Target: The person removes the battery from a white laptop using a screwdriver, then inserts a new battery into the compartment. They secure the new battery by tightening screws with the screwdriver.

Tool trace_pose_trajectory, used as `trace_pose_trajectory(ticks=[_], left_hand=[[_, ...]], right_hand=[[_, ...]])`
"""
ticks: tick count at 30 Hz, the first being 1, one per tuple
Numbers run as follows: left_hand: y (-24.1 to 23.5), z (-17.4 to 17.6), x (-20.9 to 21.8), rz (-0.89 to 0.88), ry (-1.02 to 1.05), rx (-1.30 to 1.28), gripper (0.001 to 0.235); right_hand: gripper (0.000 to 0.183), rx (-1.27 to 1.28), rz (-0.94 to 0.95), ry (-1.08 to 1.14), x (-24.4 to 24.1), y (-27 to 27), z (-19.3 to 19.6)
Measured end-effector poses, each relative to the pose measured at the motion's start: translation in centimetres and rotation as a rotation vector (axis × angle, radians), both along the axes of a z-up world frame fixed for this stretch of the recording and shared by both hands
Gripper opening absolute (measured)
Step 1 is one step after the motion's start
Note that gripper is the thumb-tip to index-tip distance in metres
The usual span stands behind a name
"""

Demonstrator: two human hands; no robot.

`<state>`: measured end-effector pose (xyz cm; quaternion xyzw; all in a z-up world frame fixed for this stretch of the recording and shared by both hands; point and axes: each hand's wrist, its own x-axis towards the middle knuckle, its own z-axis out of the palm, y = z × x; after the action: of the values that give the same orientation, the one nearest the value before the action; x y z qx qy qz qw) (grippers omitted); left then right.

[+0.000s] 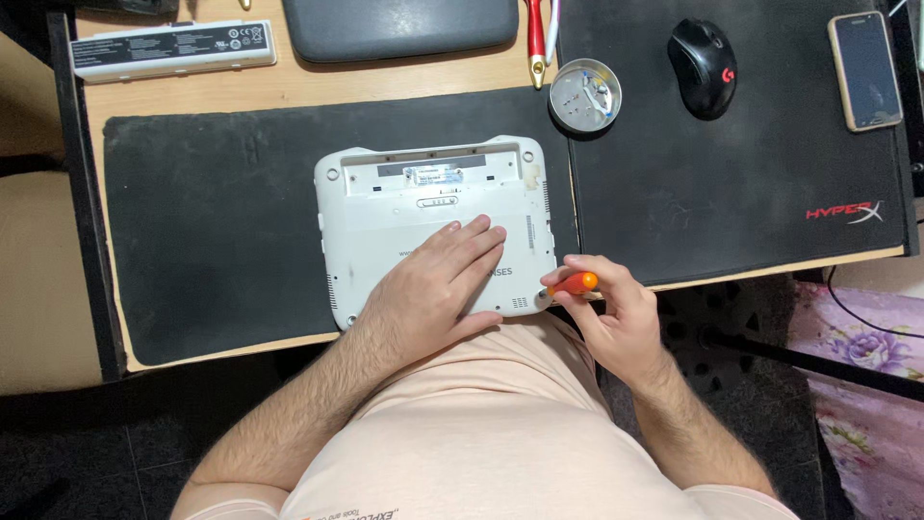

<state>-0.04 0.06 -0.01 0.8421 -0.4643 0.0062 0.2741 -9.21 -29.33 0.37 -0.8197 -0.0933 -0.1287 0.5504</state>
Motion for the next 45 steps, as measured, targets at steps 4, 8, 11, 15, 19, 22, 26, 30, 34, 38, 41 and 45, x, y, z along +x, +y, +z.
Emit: trace_pose_trajectory(ticks=[4,8,11,15,19,22,26,30,34,38,41,45], left_hand=[[0.0,0.3,0.1,-0.002,-0.007,0.005,0.086],[0.0,0.3,0.1,-0.001,-0.007,0.013,0.087],[0.0,0.3,0.0,0.001,-0.006,0.014,0.086],[0.0,0.5,0.0,0.004,-0.012,0.005,0.086],[0.0,0.2,0.0,0.006,-0.015,-0.001,0.088],[-0.1,0.3,0.1,0.004,-0.006,-0.005,0.087],[0.0,0.7,0.1,-0.002,0.002,-0.003,0.087],[0.1,0.9,0.1,-0.008,0.035,-0.018,0.088],[0.2,1.0,0.1,0.007,0.071,-0.030,0.091],[0.5,1.3,0.1,0.034,0.145,-0.075,0.120],[0.6,1.9,0.1,0.026,0.136,-0.116,0.118],[0.7,1.0,-0.9,0.074,0.194,-0.472,0.071]], right_hand=[[0.047,0.046,-0.007,0.000,-0.5,-0.8,-1.1],[0.045,0.090,-0.037,-0.007,-0.7,-0.8,-1.4],[0.044,0.170,-0.047,0.000,-0.8,-1.3,-2.2],[0.046,0.304,-0.136,-0.002,0.4,-2.0,-3.4],[0.052,0.523,-0.221,0.026,2.7,-2.0,-3.9],[0.050,0.713,-0.283,0.056,5.4,-2.7,-4.9],[0.046,0.622,-0.296,0.038,10.7,-5.0,-6.1],[0.019,0.414,-0.315,-0.014,14.8,-5.4,-3.3],[0.024,0.390,-0.265,-0.010,16.9,-5.3,-3.2],[0.024,0.367,-0.192,-0.058,17.0,-5.0,-3.0],[0.021,0.323,-0.177,-0.078,16.1,-5.3,-3.1],[0.044,0.331,-0.134,-0.041,12.9,-3.8,-2.8]])
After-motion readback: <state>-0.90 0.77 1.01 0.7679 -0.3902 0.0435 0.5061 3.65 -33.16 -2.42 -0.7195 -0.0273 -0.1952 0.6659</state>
